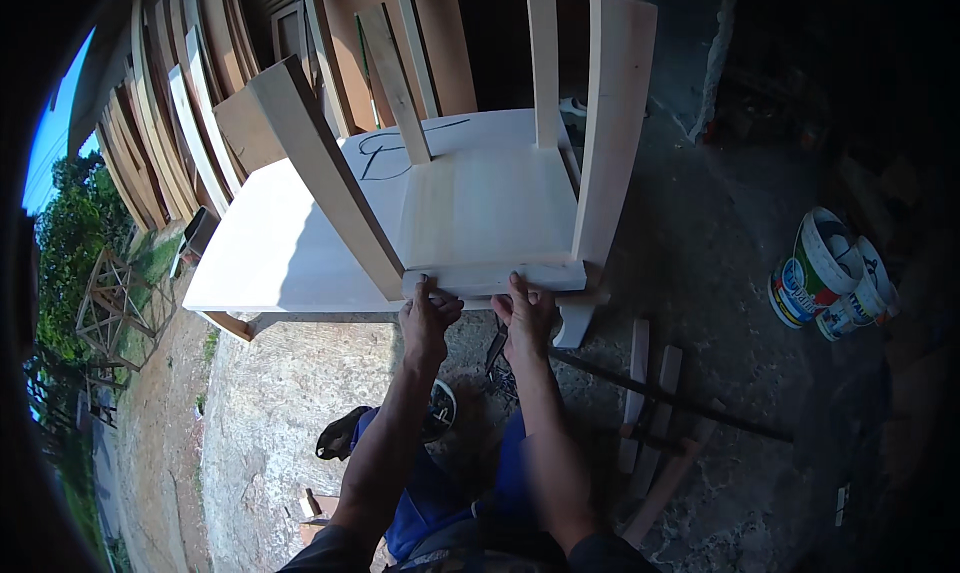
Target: The person cuts wooden planks using a circular saw, measures and marks them with a square and pencil, and then assembles the pieces into a chair frame using a hammer and nails. The person works on the ground in an outdoor workshop area.
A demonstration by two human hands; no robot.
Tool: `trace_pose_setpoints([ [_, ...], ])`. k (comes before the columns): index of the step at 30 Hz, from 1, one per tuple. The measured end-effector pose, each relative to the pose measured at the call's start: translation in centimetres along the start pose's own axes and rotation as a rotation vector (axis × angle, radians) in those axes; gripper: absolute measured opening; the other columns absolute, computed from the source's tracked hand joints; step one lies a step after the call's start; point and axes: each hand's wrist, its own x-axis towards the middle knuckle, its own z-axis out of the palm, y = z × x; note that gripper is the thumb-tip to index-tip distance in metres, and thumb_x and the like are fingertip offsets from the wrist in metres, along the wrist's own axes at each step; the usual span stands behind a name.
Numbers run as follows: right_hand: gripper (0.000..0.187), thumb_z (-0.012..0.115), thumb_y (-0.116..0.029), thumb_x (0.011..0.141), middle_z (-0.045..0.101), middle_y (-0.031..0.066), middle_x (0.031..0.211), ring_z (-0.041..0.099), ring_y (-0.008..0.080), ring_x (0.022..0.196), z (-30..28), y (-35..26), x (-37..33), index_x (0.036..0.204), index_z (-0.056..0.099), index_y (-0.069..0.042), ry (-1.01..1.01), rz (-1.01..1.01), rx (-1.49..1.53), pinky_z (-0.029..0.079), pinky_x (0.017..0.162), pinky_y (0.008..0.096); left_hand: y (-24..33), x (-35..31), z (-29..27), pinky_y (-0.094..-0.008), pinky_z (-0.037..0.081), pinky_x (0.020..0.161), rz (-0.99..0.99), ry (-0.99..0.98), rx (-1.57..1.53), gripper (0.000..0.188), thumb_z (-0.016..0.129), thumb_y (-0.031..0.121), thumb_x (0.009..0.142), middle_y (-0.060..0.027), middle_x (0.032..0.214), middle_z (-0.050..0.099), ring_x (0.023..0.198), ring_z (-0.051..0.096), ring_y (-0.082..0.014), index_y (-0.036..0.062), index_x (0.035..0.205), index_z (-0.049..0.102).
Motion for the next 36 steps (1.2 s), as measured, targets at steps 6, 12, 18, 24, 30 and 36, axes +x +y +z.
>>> trace_pose_setpoints([
  [6, 0.051, 0.079, -0.032, 0.089, 0.058, 0.0080, 0.112, 0.063, 0.0188, 0.091, -0.1, -0.5, 0.1, 0.120, 0.046, -0.009, -0.006, -0.002, -0.015, 0.060, 0.081, 0.0369, -0.3, 0.6, 0.4, -0.0339, 0.057, 0.058, -0.012, -0.009, 0.021, 0.051, 0.061, 0.046, 0.098, -0.0159, 0.079, 0.066, 0.068, 0.072, -0.0278, -0.0049, 0.099, 0.059],
  [12, 0.054, 0.080, -0.034, 0.088, 0.058, 0.0078, 0.103, 0.064, 0.0157, 0.080, 0.8, -0.6, -0.5, 0.120, 0.046, -0.007, -0.037, -0.042, -0.018, 0.061, 0.074, 0.0335, -0.1, 0.4, 0.5, -0.0327, 0.056, 0.059, 0.007, 0.012, -0.008, 0.046, 0.059, 0.044, 0.098, -0.0145, 0.078, 0.063, 0.068, 0.069, -0.0256, 0.0006, 0.112, 0.055],
  [18, 0.053, 0.078, -0.029, 0.091, 0.058, 0.0070, 0.100, 0.064, 0.0147, 0.079, 0.6, -0.2, -0.2, 0.124, 0.044, -0.006, -0.032, -0.041, 0.036, 0.061, 0.070, 0.0324, -0.3, 0.3, 1.2, -0.0316, 0.054, 0.060, 0.011, 0.073, 0.016, 0.045, 0.060, 0.045, 0.097, -0.0113, 0.076, 0.061, 0.069, 0.067, -0.0252, 0.0019, 0.109, 0.054],
  [24, 0.055, 0.077, -0.030, 0.091, 0.057, 0.0077, 0.099, 0.064, 0.0150, 0.080, 1.0, 0.3, -0.6, 0.127, 0.042, -0.006, -0.009, -0.068, 0.010, 0.061, 0.067, 0.0312, -0.7, 0.7, 0.3, -0.0307, 0.047, 0.068, 0.009, -0.005, 0.074, 0.056, 0.061, 0.055, 0.092, -0.0094, 0.089, 0.060, 0.079, 0.060, -0.0227, 0.0076, 0.121, 0.053],
  [30, 0.055, 0.078, -0.031, 0.090, 0.056, 0.0078, 0.101, 0.065, 0.0157, 0.083, 0.5, 0.0, -0.2, 0.123, 0.043, -0.006, -0.038, -0.082, 0.032, 0.062, 0.069, 0.0317, -0.9, 1.0, 0.1, -0.0323, 0.044, 0.074, 0.002, -0.042, 0.065, 0.055, 0.066, 0.058, 0.088, -0.0058, 0.091, 0.058, 0.083, 0.056, -0.0209, 0.0138, 0.118, 0.054],
  [36, 0.055, 0.078, -0.030, 0.090, 0.057, 0.0086, 0.103, 0.064, 0.0159, 0.085, 0.5, -0.3, -0.2, 0.125, 0.043, -0.007, -0.036, -0.105, 0.025, 0.061, 0.072, 0.0327, -1.1, 1.3, 0.1, -0.0324, 0.047, 0.072, -0.007, -0.030, 0.025, 0.052, 0.068, 0.055, 0.087, -0.0062, 0.089, 0.058, 0.083, 0.059, -0.0210, 0.0132, 0.114, 0.054],
])
